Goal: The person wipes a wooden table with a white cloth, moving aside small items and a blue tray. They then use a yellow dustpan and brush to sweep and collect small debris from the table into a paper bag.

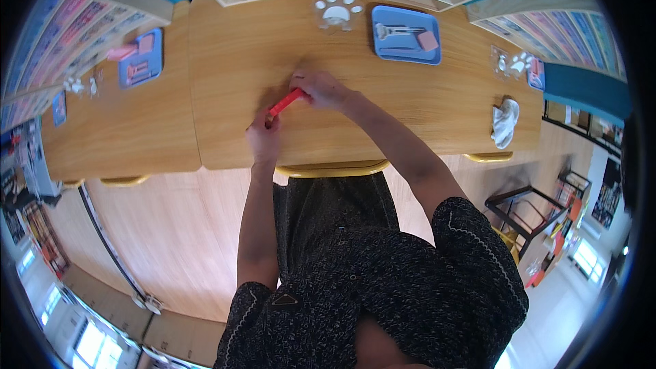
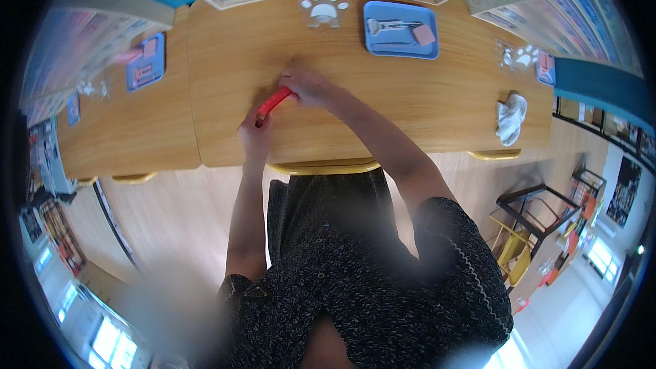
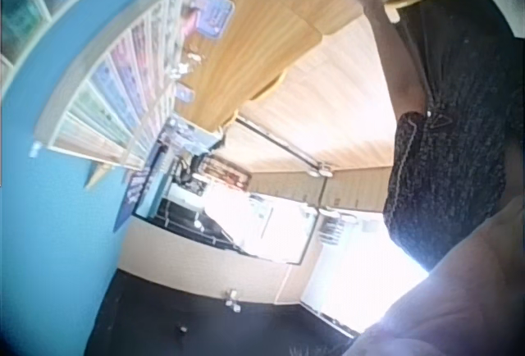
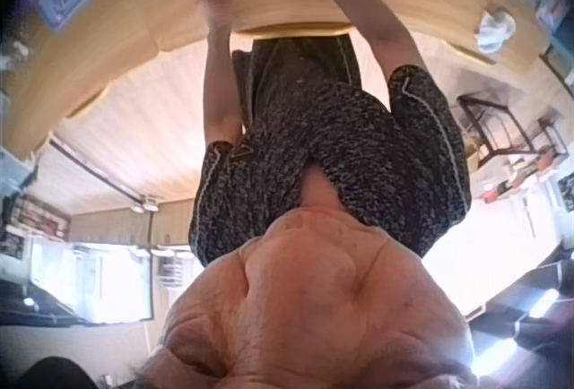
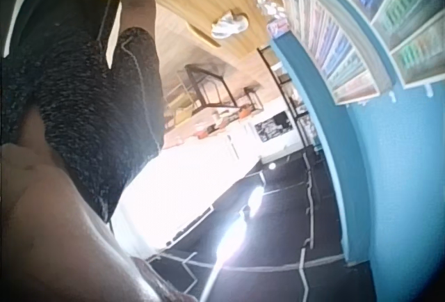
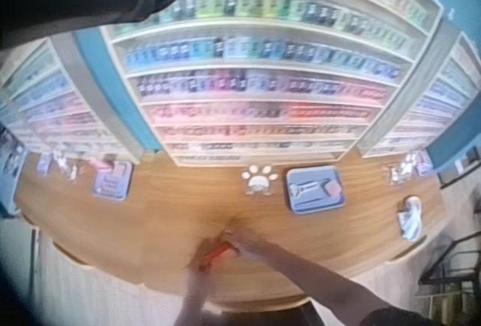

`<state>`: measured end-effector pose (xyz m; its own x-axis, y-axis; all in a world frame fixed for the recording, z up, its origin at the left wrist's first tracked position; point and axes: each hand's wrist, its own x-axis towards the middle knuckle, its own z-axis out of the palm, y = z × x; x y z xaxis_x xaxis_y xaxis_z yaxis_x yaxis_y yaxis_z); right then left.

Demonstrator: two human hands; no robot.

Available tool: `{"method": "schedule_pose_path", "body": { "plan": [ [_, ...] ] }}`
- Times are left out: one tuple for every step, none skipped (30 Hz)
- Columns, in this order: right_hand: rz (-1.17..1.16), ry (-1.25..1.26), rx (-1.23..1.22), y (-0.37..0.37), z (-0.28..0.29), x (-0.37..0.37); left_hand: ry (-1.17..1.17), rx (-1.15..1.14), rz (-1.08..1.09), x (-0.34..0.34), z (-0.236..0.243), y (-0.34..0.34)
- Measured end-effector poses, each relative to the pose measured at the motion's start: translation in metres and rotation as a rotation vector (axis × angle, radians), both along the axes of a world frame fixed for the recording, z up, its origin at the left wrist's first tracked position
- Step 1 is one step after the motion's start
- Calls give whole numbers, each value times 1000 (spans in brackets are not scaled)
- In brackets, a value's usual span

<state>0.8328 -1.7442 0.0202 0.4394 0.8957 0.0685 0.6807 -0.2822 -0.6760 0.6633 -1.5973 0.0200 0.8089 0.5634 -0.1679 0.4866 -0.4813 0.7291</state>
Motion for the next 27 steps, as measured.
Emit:
{"method": "schedule_pose_path", "body": {
  "plan": [
    [8, 24, 5, -5, -1, 1, -10, 6, -20, 2, 3, -2],
    [17, 28, 18, -13, -1, 2, 16, 14, -25, 6, 6, -5],
    [-15, 33, 46, -22, 0, 4, -33, -2, -53, 11, 9, -9],
    [-46, 18, 79, -34, 3, 6, -45, -19, -68, 19, 12, -16],
    [-65, -4, 145, -48, 7, 10, -15, -54, -70, 26, 17, -24],
    [-104, -29, 111, -61, 10, 17, -80, -56, -101, 36, 21, -33],
    [-134, -62, 113, -75, 13, 28, -103, -75, -123, 49, 25, -42],
    [-169, -88, 103, -90, 17, 40, -114, -105, -141, 62, 29, -52],
    [-220, -87, 130, -106, 21, 53, -164, -124, -141, 73, 33, -60],
    [-274, -100, 134, -122, 25, 69, -198, -156, -135, 82, 37, -69],
    [-366, -33, 128, -137, 29, 85, -248, -187, -133, 89, 40, -77],
    [-456, 12, 111, -152, 32, 102, -217, -200, -129, 94, 43, -83],
    [-520, -18, 30, -167, 37, 120, -201, -211, -128, 94, 45, -88],
    [-561, -63, -15, -179, 39, 137, -216, -210, -125, 92, 46, -93],
    [-613, -37, -82, -186, 38, 153, -178, -233, -119, 89, 45, -96],
    [-646, -28, -116, -191, 37, 169, -172, -248, -116, 83, 44, -99],
    [-682, -20, -149, -195, 34, 181, -179, -276, -117, 76, 42, -100],
    [-641, -73, -149, -196, 30, 191, -150, -258, -121, 69, 39, -102],
    [-601, -126, -150, -197, 26, 198, -132, -255, -127, 61, 36, -103],
    [-578, -170, -184, -196, 21, 203, -73, -257, -124, 53, 33, -103],
    [-575, -164, -130, -193, 16, 206, -93, -255, -126, 45, 31, -104],
    [-590, -150, -109, -190, 12, 207, -72, -258, -120, 38, 29, -104],
    [-604, -136, -87, -186, 9, 208, -5, -269, -98, 32, 28, -105],
    [-611, -143, -84, -182, 7, 209, -42, -275, -110, 27, 27, -105],
    [-618, -151, -81, -180, 6, 210, -32, -288, -105, 24, 28, -106],
    [-612, -165, -63, -177, 6, 211, 32, -309, -83, 21, 29, -107],
    [-622, -143, -101, -176, 6, 212, -14, -287, -102, 20, 30, -108]
  ]
}}
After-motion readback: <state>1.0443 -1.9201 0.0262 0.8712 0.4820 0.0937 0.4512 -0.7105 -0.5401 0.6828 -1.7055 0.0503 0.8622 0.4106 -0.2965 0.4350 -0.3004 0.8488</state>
